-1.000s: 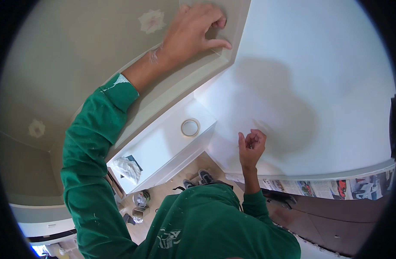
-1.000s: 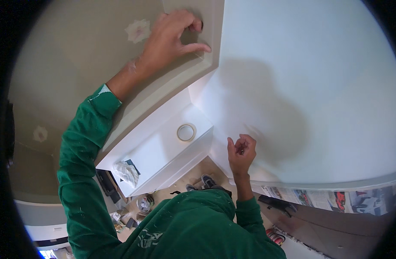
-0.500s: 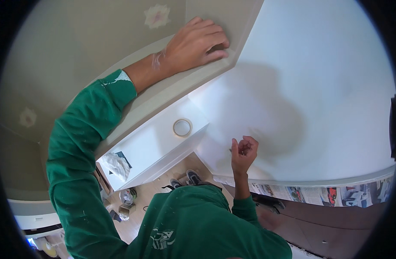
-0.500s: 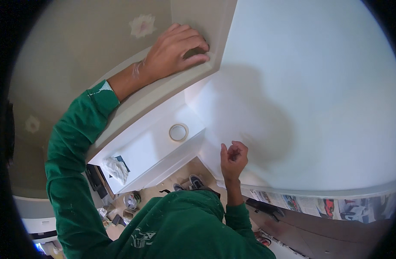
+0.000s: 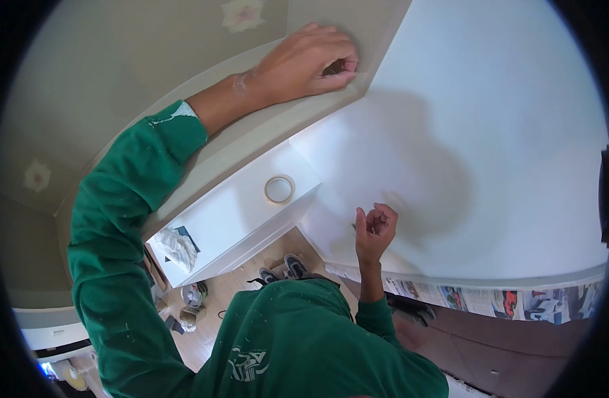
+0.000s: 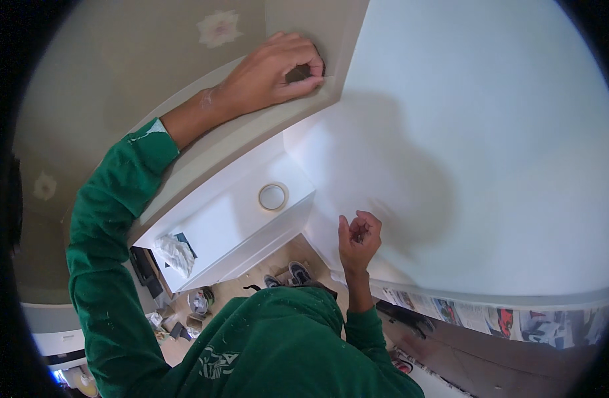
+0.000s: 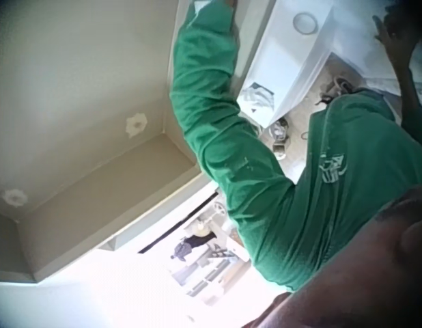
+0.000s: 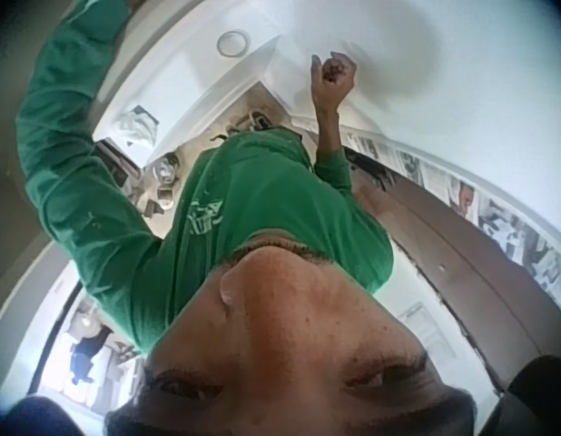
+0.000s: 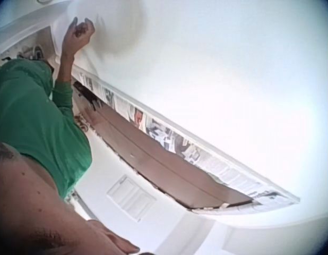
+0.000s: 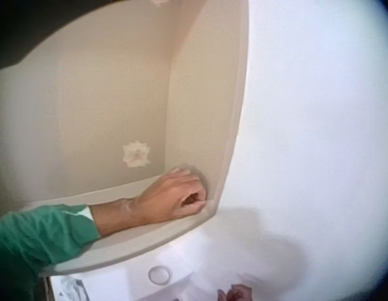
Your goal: The person applies masking tape to the edges of a shelf unit, tears the tape, and then applies paint to a small patch on the inside of the shelf using a brush.
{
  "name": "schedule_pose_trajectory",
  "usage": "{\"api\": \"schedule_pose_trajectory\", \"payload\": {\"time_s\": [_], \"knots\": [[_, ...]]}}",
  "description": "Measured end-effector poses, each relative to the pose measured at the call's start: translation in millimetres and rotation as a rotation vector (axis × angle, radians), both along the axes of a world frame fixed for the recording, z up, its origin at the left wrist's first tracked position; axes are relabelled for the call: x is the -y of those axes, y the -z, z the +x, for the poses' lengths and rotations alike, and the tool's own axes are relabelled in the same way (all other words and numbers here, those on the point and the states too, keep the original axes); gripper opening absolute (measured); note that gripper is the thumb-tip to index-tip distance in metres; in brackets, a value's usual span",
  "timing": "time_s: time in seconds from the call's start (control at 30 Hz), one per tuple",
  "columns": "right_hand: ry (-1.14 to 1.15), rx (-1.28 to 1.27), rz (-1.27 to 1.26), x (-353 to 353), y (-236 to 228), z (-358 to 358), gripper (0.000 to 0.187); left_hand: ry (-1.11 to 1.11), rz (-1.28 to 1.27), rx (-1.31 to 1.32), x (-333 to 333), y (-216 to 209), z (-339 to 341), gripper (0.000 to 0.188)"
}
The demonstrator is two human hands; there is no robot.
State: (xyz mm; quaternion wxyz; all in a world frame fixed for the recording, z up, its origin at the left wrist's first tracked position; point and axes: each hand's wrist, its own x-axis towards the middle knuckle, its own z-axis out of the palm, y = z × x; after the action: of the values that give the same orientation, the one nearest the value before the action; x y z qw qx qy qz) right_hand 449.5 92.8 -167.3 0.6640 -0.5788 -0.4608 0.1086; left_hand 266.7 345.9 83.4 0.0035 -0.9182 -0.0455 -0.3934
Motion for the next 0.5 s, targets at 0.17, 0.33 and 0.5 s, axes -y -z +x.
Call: {"api": "schedule_pose_trajectory", "payload": {"time_s": [0.17, 0.33, 0.5], "knots": [[0.011, -0.038, 0.008, 1.9, 2.6, 1.4, 0.039, 0.000, -0.051, -0.011, -0.5, -0.7, 0.3, 0.012], [0.003, -0.020, 0.010, 2.6, 3.6, 4.8, 0.039, 0.019, -0.060, -0.011, -0.9, -0.6, 0.0, 0.014], [-0.034, -0.006, -0.010, 2.1, 0.1, 4.1, 0.040, -0.013, -0.020, 0.007, 0.5, -0.1, -0.4, 0.023]]}}
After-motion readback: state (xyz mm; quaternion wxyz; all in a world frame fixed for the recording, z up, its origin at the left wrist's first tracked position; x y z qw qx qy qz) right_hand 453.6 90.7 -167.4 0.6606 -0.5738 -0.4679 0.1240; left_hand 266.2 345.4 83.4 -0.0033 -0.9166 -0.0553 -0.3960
